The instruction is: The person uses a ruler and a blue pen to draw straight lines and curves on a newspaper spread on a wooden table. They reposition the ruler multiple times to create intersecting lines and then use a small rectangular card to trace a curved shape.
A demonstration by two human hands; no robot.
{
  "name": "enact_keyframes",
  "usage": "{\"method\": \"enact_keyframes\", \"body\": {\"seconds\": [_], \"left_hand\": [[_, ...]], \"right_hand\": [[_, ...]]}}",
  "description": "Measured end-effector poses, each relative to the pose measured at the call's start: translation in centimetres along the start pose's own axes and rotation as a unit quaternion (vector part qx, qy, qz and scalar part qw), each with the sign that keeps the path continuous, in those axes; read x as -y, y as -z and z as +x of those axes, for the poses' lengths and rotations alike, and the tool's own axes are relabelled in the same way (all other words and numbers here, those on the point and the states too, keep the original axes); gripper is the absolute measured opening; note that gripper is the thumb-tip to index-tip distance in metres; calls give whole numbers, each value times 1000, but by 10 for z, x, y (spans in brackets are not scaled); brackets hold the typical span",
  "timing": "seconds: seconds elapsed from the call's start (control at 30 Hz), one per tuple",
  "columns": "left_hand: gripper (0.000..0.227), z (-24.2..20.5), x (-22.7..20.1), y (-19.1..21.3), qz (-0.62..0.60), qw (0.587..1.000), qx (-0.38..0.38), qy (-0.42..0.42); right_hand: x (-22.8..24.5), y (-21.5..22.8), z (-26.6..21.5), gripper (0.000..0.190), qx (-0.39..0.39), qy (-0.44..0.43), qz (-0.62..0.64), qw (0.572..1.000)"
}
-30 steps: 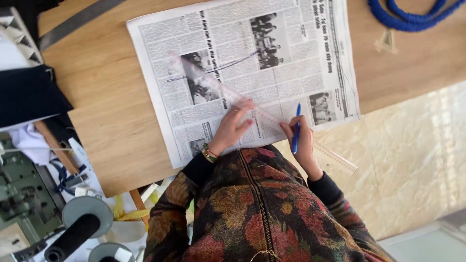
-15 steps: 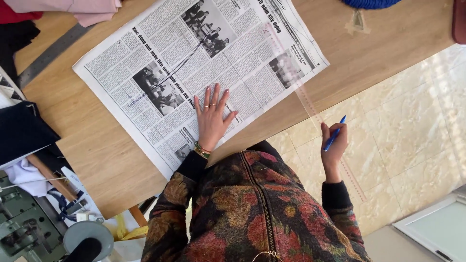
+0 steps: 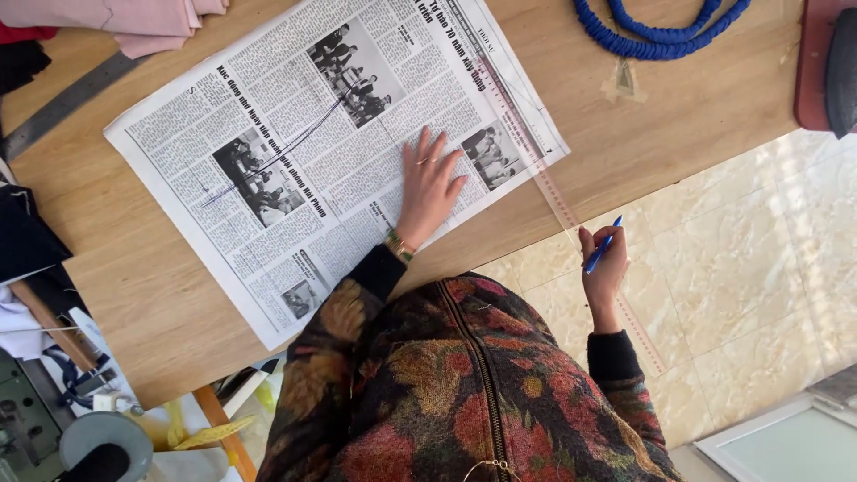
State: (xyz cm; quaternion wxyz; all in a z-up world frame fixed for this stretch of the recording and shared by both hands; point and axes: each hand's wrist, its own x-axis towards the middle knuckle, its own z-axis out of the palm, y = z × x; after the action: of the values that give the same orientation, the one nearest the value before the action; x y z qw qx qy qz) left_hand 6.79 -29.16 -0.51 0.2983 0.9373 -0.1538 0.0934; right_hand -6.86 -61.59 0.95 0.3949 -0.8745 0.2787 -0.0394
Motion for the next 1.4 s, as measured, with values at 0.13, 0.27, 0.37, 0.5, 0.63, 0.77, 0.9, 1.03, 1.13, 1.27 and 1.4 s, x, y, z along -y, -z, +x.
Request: {"method": "enact_keyframes", "body": {"seconds": [0.13,0.27,0.37,0.5,0.63,0.77,0.9,1.03,1.13,1.27,1.4], "left_hand": [[51,54,-17,-35,32,998,50,-19],[60,77,-20,-47,104,990,93,-17],[63,80,-21,-47,125,986,110,-19],[62,79,-22,-45,106,986,128,-6],[62,80,-20,-47,101,986,133,4],[61,80,-21,-47,100,987,128,-3],[60,79,-19,-47,100,990,96,-13],[59,80,-18,-50,96,992,81,-15],[58,79,-17,-52,94,993,66,-11],[56,78,-14,-53,88,994,62,-10],[54,76,-14,-55,90,994,59,-12]], "right_hand": [[-6,2,10,31,20,12,-4,1000],[3,5,13,29,40,-4,14,999],[0,3,20,28,50,-15,27,998],[-7,5,22,26,42,36,-1,998],[-9,-4,29,27,14,111,-4,994],[3,-11,33,33,-36,230,-34,972],[23,-22,42,34,-6,306,9,952],[36,-33,49,37,9,333,16,943],[41,-36,50,39,33,331,4,943],[42,-42,54,38,51,322,10,945],[43,-43,57,40,58,315,11,947]]}}
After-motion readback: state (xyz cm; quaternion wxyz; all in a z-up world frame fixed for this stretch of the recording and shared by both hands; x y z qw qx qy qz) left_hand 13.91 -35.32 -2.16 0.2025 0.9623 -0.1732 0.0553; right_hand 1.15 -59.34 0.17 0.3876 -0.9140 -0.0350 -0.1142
